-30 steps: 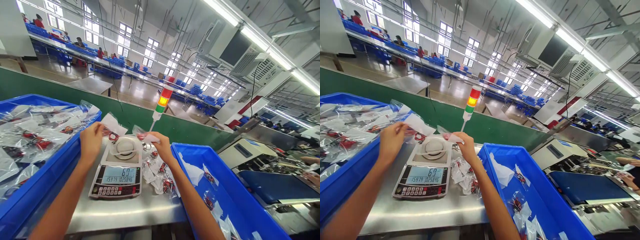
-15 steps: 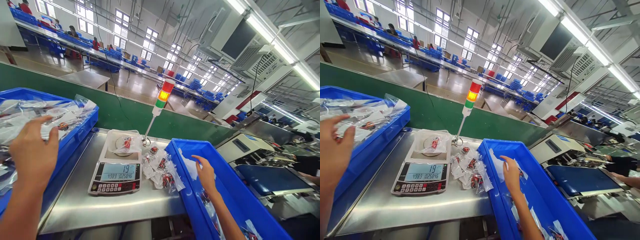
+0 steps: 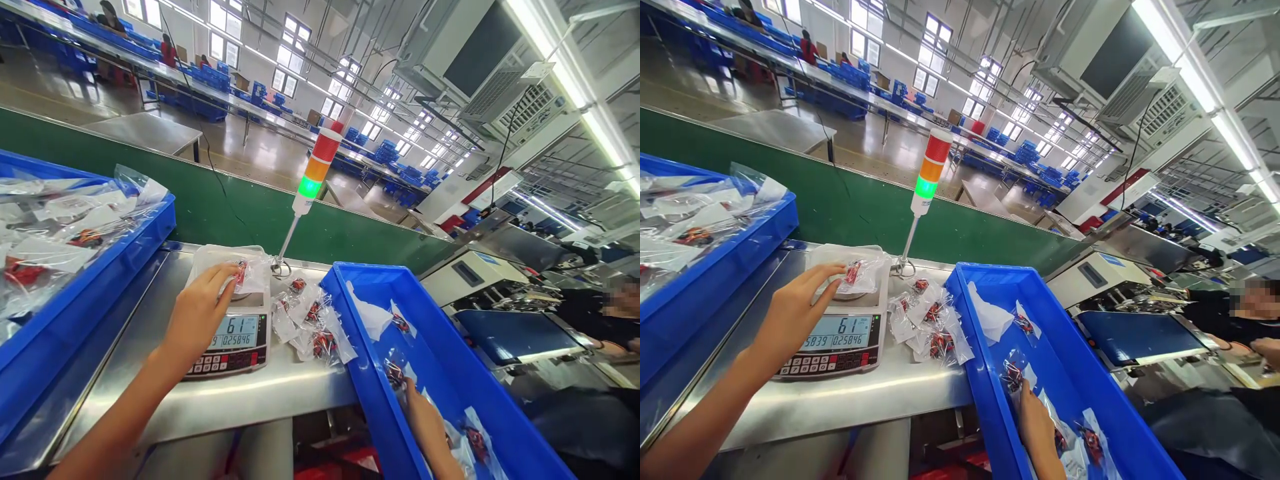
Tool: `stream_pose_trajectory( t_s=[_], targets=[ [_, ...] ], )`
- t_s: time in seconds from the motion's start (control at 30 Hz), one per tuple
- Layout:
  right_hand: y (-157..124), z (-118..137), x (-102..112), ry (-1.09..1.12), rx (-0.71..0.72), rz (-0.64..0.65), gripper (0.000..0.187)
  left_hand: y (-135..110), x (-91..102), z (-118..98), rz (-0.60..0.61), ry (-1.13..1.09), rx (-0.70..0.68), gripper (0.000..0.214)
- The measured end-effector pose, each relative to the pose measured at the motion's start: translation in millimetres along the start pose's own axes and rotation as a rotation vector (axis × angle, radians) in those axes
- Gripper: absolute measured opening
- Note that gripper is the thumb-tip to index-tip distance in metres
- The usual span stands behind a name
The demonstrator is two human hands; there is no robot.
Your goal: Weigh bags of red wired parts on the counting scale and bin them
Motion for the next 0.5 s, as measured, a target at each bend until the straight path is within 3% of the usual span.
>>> stream_pose_trajectory(
  t_s=[0.13,0.27,0.33,0.4,0.5],
  targets=[
    [-4.9,-24.3,9.5,-0.147,-0.043,0.119,0.034,-6.4,-1.2,-6.2,-0.004,0.014,-0.051,0.041],
    [-16.0,-68.1,43.6,-0.192,-0.146,0.103,0.036,-9.2,-4.0,-8.4,0.006,0.024,-0.098,0.037],
    [-20.8,-84.9,76.3,-0.152,-0.212,0.023,0.036,-10.0,-13.2,-10.1,0.049,0.025,-0.147,0.037],
    [-22.7,-81.6,121.4,-0.008,-0.225,-0.130,0.034,-11.3,-27.3,-12.7,0.101,0.022,-0.210,0.041],
    [-20.2,-29.8,194.4,0.395,-0.125,-0.359,0.037,-9.5,-49.6,-10.4,0.159,-0.003,-0.203,0.045]
  ],
)
Point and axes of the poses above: each hand's wrist, its own y-axis towards the middle knuckle, its own x-axis out of the back of the hand, z = x × y, the point moved 10 cm from there along y, towards the middle knuckle, and after that the axes turned 11 degrees about -z, right-handed, at the moved point
